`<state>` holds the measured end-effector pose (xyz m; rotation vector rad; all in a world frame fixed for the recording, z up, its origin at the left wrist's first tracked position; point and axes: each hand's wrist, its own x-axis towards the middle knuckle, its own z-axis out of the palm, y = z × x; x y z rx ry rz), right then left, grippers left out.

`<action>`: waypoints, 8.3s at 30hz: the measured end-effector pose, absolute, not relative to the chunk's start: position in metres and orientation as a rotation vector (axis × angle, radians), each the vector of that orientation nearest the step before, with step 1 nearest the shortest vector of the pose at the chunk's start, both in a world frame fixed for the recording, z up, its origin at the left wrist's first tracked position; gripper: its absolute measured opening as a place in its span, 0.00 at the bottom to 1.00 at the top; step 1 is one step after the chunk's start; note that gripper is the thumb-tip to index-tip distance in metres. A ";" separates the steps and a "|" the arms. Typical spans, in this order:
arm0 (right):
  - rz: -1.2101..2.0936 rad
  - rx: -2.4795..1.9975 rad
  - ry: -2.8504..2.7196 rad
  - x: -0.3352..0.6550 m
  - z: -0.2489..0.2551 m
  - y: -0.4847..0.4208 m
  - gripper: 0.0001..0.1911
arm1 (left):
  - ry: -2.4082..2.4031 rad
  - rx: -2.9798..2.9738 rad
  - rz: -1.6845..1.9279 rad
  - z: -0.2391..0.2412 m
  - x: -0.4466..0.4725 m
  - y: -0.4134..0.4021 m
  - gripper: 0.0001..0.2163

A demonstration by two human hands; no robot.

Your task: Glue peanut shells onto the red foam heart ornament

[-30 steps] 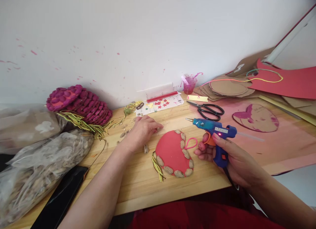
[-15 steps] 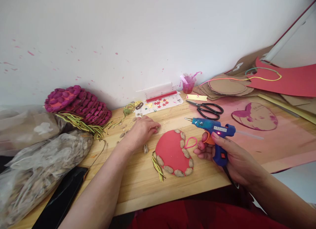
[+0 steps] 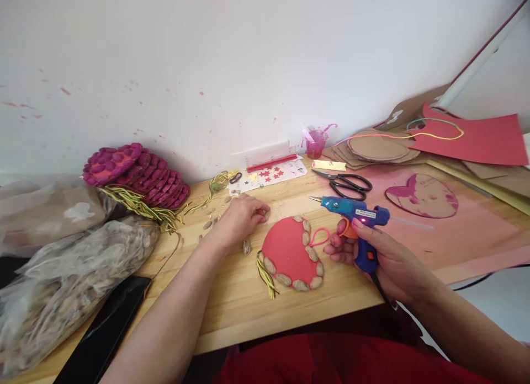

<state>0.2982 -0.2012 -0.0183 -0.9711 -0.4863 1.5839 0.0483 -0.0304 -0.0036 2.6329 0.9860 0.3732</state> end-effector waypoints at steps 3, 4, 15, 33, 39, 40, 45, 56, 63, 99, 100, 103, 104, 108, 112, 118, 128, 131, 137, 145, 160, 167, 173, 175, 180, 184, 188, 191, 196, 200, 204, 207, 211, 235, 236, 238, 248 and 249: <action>1.586 -0.975 -0.483 0.298 -0.018 -0.201 0.10 | 1.085 2.503 0.366 -0.004 0.051 -0.030 0.10; 1.587 -0.977 -0.483 0.298 -0.018 -0.201 0.10 | 1.107 2.474 0.360 -0.004 0.051 -0.030 0.09; 1.569 -0.985 -0.500 0.298 -0.019 -0.202 0.11 | 1.094 2.468 0.477 0.002 0.044 -0.032 0.09; 1.439 -1.004 -0.922 0.276 0.003 -0.226 0.13 | 0.621 1.032 0.664 0.009 0.053 -0.050 0.22; 1.306 -1.154 -1.128 0.267 0.022 -0.231 0.16 | 0.561 0.978 0.648 0.012 0.054 -0.053 0.20; 1.284 -1.170 -1.143 0.265 0.024 -0.232 0.16 | 0.557 0.975 0.643 0.013 0.054 -0.054 0.20; 1.221 -1.205 -1.230 0.261 0.025 -0.234 0.18 | 0.545 0.970 0.612 0.013 0.058 -0.060 0.20; 1.145 -1.248 -1.277 0.260 0.017 -0.233 0.16 | 0.516 0.935 0.582 0.010 0.058 -0.063 0.20; 1.135 -1.254 -1.291 0.261 0.015 -0.235 0.17 | 0.496 0.912 0.564 0.011 0.060 -0.065 0.18; 1.079 -1.306 -1.362 0.262 0.015 -0.234 0.18 | 0.497 0.921 0.551 0.012 0.062 -0.065 0.18; 1.077 -1.305 -1.361 0.262 0.016 -0.235 0.18 | 0.495 0.922 0.551 0.012 0.062 -0.065 0.18; 1.075 -1.296 -1.354 0.261 0.017 -0.235 0.17 | 0.488 0.924 0.555 0.014 0.062 -0.066 0.17; 1.078 -1.293 -1.352 0.261 0.018 -0.235 0.17 | 0.487 0.924 0.554 0.014 0.063 -0.066 0.17; 1.083 -1.285 -1.347 0.261 0.019 -0.234 0.16 | 0.488 0.921 0.549 0.015 0.063 -0.066 0.17; 1.074 -1.300 -1.358 0.261 0.019 -0.233 0.16 | 0.487 0.922 0.552 0.015 0.063 -0.066 0.16; 1.063 -1.303 -1.342 0.260 0.019 -0.233 0.17 | 0.492 0.928 0.546 0.014 0.062 -0.066 0.16; 1.044 -1.336 -1.350 0.265 0.014 -0.236 0.18 | 0.510 0.941 0.549 0.015 0.062 -0.066 0.16; 1.052 -1.332 -1.342 0.265 0.012 -0.235 0.18 | 0.506 0.947 0.548 0.015 0.062 -0.066 0.16; 1.026 -1.335 -1.359 0.264 0.015 -0.233 0.19 | 0.516 0.949 0.553 0.015 0.062 -0.066 0.17; 0.994 -1.352 -1.363 0.264 0.019 -0.231 0.21 | 0.516 0.947 0.559 0.013 0.061 -0.066 0.17; 1.033 -1.355 -1.343 0.268 0.014 -0.229 0.18 | 0.519 0.956 0.560 0.011 0.061 -0.064 0.17; 1.011 -1.347 -1.324 0.267 0.014 -0.229 0.17 | 0.537 0.947 0.568 0.008 0.061 -0.063 0.17; 1.040 -1.362 -1.337 0.268 0.012 -0.235 0.19 | 0.522 0.947 0.584 0.004 0.059 -0.061 0.18; 1.057 -1.345 -1.339 0.267 0.012 -0.236 0.17 | 0.532 0.938 0.583 0.004 0.059 -0.061 0.19; 1.105 -1.294 -1.348 0.264 0.010 -0.240 0.13 | 0.543 0.930 0.586 0.003 0.059 -0.062 0.19; 1.109 -1.299 -1.368 0.264 0.008 -0.242 0.12 | 0.537 0.933 0.590 0.004 0.059 -0.063 0.18; 1.099 -1.302 -1.397 0.265 0.006 -0.241 0.12 | 0.519 0.946 0.584 0.006 0.061 -0.064 0.18; 1.083 -1.312 -1.406 0.264 0.006 -0.239 0.13 | 0.522 0.935 0.587 0.007 0.061 -0.064 0.17; 1.077 -1.324 -1.414 0.264 0.009 -0.239 0.13 | 0.523 0.929 0.583 0.009 0.062 -0.064 0.17; 1.060 -1.355 -1.438 0.265 0.009 -0.240 0.13 | 0.514 0.941 0.579 0.010 0.062 -0.065 0.17; 1.035 -1.357 -1.446 0.265 0.009 -0.239 0.14 | 0.532 0.931 0.582 0.008 0.061 -0.064 0.17; 1.012 -1.367 -1.439 0.265 0.010 -0.238 0.15 | 0.542 0.918 0.581 0.007 0.060 -0.064 0.18; 1.015 -1.353 -1.427 0.266 0.011 -0.238 0.16 | 0.542 0.911 0.579 0.008 0.060 -0.064 0.18; 0.950 -1.386 -1.419 0.268 0.013 -0.235 0.18 | 0.561 0.950 0.568 0.007 0.060 -0.064 0.18; 0.951 -1.384 -1.415 0.268 0.013 -0.234 0.18 | 0.563 0.950 0.568 0.007 0.059 -0.064 0.18; 0.952 -1.383 -1.412 0.267 0.013 -0.234 0.18 | 0.561 0.950 0.566 0.006 0.059 -0.064 0.19; 0.875 -1.385 -1.451 0.265 0.016 -0.231 0.19 | 0.562 0.947 0.561 0.006 0.059 -0.064 0.19; 0.868 -1.381 -1.458 0.265 0.016 -0.231 0.19 | 0.561 0.948 0.560 0.006 0.059 -0.064 0.18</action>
